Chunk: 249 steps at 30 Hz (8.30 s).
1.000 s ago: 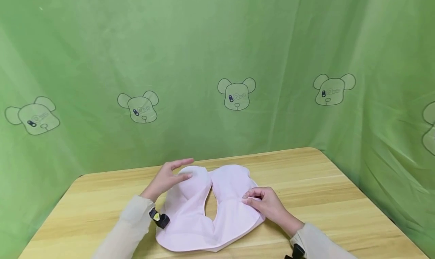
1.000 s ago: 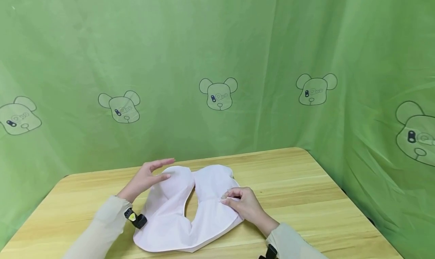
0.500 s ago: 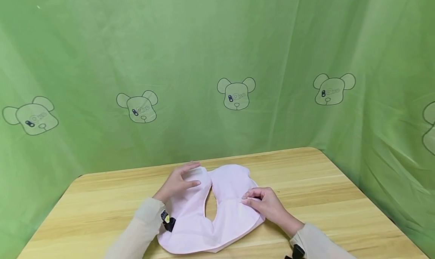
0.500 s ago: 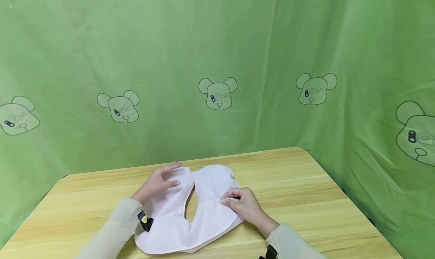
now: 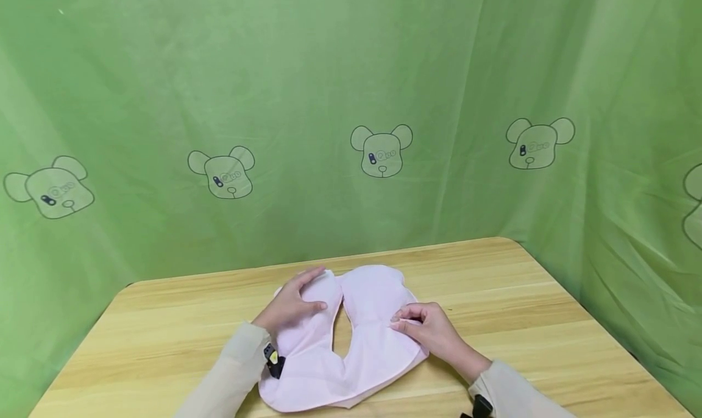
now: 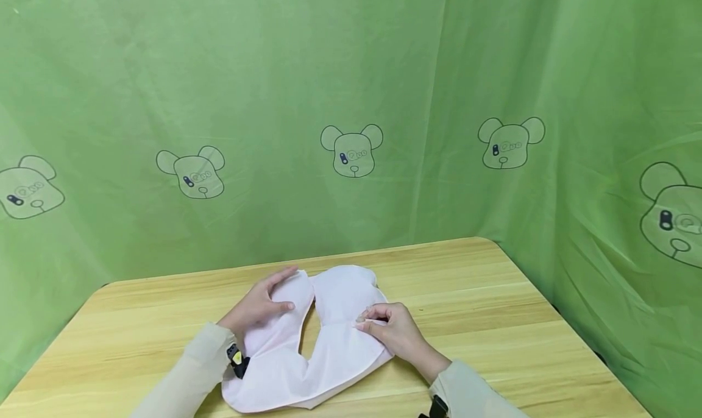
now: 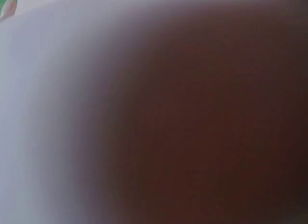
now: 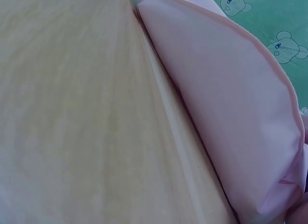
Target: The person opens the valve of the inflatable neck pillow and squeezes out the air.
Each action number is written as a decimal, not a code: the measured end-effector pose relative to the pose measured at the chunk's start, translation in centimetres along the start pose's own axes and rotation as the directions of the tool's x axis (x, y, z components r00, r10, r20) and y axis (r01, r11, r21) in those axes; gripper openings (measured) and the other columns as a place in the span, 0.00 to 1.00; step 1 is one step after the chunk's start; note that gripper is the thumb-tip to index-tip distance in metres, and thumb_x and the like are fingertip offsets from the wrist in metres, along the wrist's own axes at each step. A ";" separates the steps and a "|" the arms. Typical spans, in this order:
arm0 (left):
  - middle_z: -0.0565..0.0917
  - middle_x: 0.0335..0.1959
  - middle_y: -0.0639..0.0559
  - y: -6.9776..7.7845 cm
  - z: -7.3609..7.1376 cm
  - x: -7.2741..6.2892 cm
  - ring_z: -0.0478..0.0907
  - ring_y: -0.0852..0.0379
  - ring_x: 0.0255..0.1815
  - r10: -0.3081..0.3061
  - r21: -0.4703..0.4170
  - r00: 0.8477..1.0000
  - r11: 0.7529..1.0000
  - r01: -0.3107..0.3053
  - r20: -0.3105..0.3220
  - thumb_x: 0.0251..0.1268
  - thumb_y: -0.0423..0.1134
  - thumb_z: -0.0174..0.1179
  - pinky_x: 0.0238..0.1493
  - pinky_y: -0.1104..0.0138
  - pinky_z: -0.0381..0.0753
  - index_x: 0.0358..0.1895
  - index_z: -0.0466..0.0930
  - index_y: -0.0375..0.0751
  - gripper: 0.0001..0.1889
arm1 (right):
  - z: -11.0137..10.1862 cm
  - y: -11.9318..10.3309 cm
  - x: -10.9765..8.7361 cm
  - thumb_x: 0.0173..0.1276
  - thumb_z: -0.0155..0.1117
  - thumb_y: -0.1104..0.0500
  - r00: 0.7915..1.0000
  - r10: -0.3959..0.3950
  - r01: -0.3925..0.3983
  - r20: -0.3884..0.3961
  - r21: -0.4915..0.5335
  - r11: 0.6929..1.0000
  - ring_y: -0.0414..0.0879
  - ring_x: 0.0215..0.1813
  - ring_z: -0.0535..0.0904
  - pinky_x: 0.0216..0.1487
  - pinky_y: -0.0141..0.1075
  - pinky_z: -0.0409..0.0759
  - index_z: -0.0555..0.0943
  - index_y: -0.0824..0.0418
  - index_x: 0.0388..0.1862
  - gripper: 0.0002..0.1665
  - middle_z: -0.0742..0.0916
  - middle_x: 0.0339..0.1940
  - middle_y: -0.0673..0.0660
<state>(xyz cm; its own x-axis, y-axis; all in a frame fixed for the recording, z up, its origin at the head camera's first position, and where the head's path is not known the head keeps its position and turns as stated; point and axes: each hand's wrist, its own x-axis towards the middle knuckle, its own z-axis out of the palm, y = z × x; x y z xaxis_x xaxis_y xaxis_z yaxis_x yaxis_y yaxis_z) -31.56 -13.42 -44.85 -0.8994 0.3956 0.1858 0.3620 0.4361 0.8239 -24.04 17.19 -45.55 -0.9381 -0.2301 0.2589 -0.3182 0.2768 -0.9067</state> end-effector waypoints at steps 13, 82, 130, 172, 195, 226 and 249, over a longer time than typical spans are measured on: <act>0.69 0.67 0.45 -0.7 0.3 0.1 0.62 0.42 0.68 0.084 0.036 0.995 0.996 -0.086 0.053 0.48 0.41 0.72 0.68 0.47 0.56 0.68 0.66 0.41 0.40 | -0.2 0.2 0.0 0.56 0.71 0.62 1.000 -0.023 0.023 -0.004 -0.016 1.000 0.33 0.35 0.78 0.38 0.26 0.77 0.84 0.65 0.29 0.06 0.87 0.31 0.55; 0.86 0.42 0.47 -1.4 0.9 -0.2 0.78 0.46 0.55 0.015 -0.058 0.999 0.998 -0.018 -0.048 0.54 0.38 0.69 0.62 0.55 0.70 0.41 0.87 0.38 0.12 | -0.1 0.2 0.0 0.55 0.72 0.63 1.000 -0.021 0.020 -0.011 -0.024 1.000 0.34 0.35 0.79 0.40 0.26 0.78 0.84 0.65 0.27 0.05 0.87 0.31 0.58; 0.62 0.71 0.47 7.2 2.7 -12.4 0.56 0.45 0.72 -0.103 -0.082 0.984 0.992 0.092 -0.146 0.51 0.45 0.70 0.70 0.52 0.51 0.72 0.55 0.40 0.46 | -0.1 -0.2 -0.3 0.56 0.71 0.63 1.000 0.001 -0.001 0.007 -0.019 1.000 0.35 0.36 0.79 0.39 0.27 0.77 0.84 0.66 0.27 0.06 0.87 0.31 0.58; 0.51 0.74 0.37 7.7 8.4 -10.6 0.45 0.37 0.74 -0.062 -0.293 0.997 0.955 0.049 -0.034 0.53 0.42 0.70 0.68 0.44 0.48 0.74 0.49 0.42 0.48 | 0.0 -0.4 -0.5 0.56 0.71 0.63 0.999 -0.020 0.020 0.027 0.010 1.000 0.35 0.34 0.79 0.39 0.27 0.77 0.84 0.65 0.28 0.06 0.87 0.31 0.57; 0.49 0.76 0.42 7.4 11.9 -7.5 0.41 0.41 0.75 0.018 -0.150 1.000 0.989 -0.020 -0.013 0.44 0.46 0.74 0.72 0.52 0.42 0.74 0.45 0.33 0.57 | 0.1 -0.1 -0.3 0.57 0.69 0.66 0.997 -0.054 0.054 0.056 0.008 0.999 0.34 0.34 0.79 0.37 0.27 0.77 0.84 0.68 0.29 0.04 0.87 0.30 0.55; 0.51 0.75 0.44 7.2 13.7 -5.7 0.49 0.44 0.74 -0.024 -0.066 1.000 0.998 0.024 0.003 0.42 0.51 0.75 0.71 0.51 0.49 0.75 0.44 0.42 0.59 | 0.0 -0.2 -0.2 0.57 0.66 0.70 0.994 -0.086 0.082 0.074 0.056 0.995 0.34 0.32 0.79 0.35 0.27 0.78 0.82 0.72 0.29 0.03 0.87 0.28 0.53; 0.61 0.72 0.51 6.8 14.1 -5.2 0.59 0.49 0.71 -0.030 -0.046 1.000 0.998 0.029 -0.005 0.41 0.49 0.76 0.70 0.58 0.57 0.73 0.55 0.43 0.53 | -0.1 0.3 -0.4 0.58 0.68 0.67 0.994 -0.057 0.052 0.092 0.056 0.997 0.33 0.31 0.78 0.33 0.27 0.77 0.83 0.72 0.31 0.06 0.87 0.28 0.55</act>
<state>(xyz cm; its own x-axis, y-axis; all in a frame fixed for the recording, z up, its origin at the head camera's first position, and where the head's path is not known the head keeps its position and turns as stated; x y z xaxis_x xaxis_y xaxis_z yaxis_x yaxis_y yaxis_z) -20.92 -1.10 -47.78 -0.9109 0.3787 0.1638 0.3237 0.4096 0.8529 -23.79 17.48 -45.82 -0.9019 -0.3300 0.2787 -0.3585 0.2118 -0.9092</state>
